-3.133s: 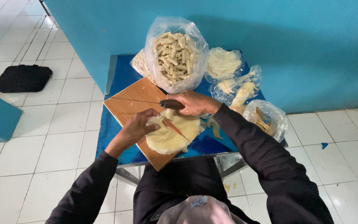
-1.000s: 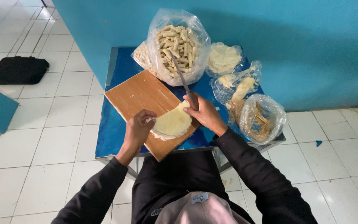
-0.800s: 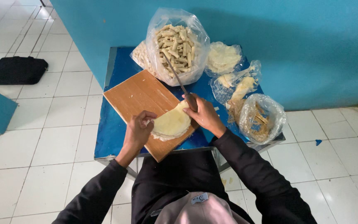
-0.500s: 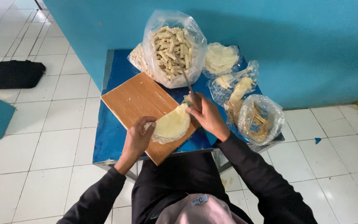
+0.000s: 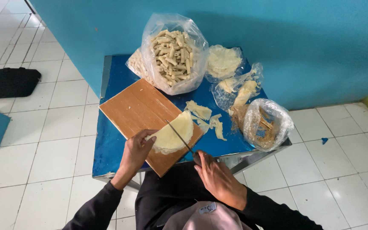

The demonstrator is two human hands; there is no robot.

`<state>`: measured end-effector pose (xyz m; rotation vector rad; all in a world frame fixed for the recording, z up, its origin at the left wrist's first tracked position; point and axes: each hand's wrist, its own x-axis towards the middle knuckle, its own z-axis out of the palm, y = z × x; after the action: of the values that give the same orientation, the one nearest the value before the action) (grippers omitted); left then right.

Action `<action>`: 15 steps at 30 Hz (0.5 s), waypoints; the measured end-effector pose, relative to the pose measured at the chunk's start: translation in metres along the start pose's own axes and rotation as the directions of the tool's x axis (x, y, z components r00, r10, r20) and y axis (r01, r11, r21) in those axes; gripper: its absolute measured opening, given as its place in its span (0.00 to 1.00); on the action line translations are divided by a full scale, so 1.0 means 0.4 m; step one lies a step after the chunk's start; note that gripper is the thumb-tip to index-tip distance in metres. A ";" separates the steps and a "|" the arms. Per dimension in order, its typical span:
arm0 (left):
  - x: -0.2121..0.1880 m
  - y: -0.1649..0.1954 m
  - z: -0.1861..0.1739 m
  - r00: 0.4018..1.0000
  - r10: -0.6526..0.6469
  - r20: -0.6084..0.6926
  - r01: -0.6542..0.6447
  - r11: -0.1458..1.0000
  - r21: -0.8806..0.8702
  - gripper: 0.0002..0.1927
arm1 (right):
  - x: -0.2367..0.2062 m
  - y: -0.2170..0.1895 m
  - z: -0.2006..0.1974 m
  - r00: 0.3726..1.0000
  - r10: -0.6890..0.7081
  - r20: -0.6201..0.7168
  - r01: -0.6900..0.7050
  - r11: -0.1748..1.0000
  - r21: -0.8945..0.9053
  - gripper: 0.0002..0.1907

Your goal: The person sits at a small table and separates thin round dough wrappers, peeling them apart by hand and stacking them. They use a knife on a cutting board to trim excess dough from the edges of a wrapper, then continue stacking the finished wrappers into a pile.

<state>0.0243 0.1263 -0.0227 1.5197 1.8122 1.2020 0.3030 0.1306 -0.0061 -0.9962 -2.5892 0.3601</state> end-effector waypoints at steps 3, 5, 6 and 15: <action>0.011 0.017 -0.031 0.993 0.077 0.093 -0.082 0.995 0.052 0.15 | -0.009 -0.008 0.002 0.985 0.056 0.161 -0.034 0.990 -0.137 0.22; 0.037 0.037 -0.053 0.960 0.244 0.137 -0.261 0.958 0.116 0.20 | -0.017 -0.014 0.001 0.996 -0.086 0.038 0.094 0.923 -0.372 0.22; 0.057 0.047 -0.063 0.920 0.364 0.147 -0.385 0.909 0.159 0.24 | -0.023 -0.017 -0.001 0.949 -0.293 -0.114 0.180 0.804 -0.566 0.22; 0.215 0.101 -0.011 0.739 0.146 0.658 -0.537 0.717 0.444 0.40 | -0.009 -0.015 0.016 0.992 0.124 0.024 -0.126 0.990 0.064 0.23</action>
<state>0.0192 0.2063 0.0283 2.3783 1.5510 0.1428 0.2995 0.1231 -0.0109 -1.1401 -2.5214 0.4854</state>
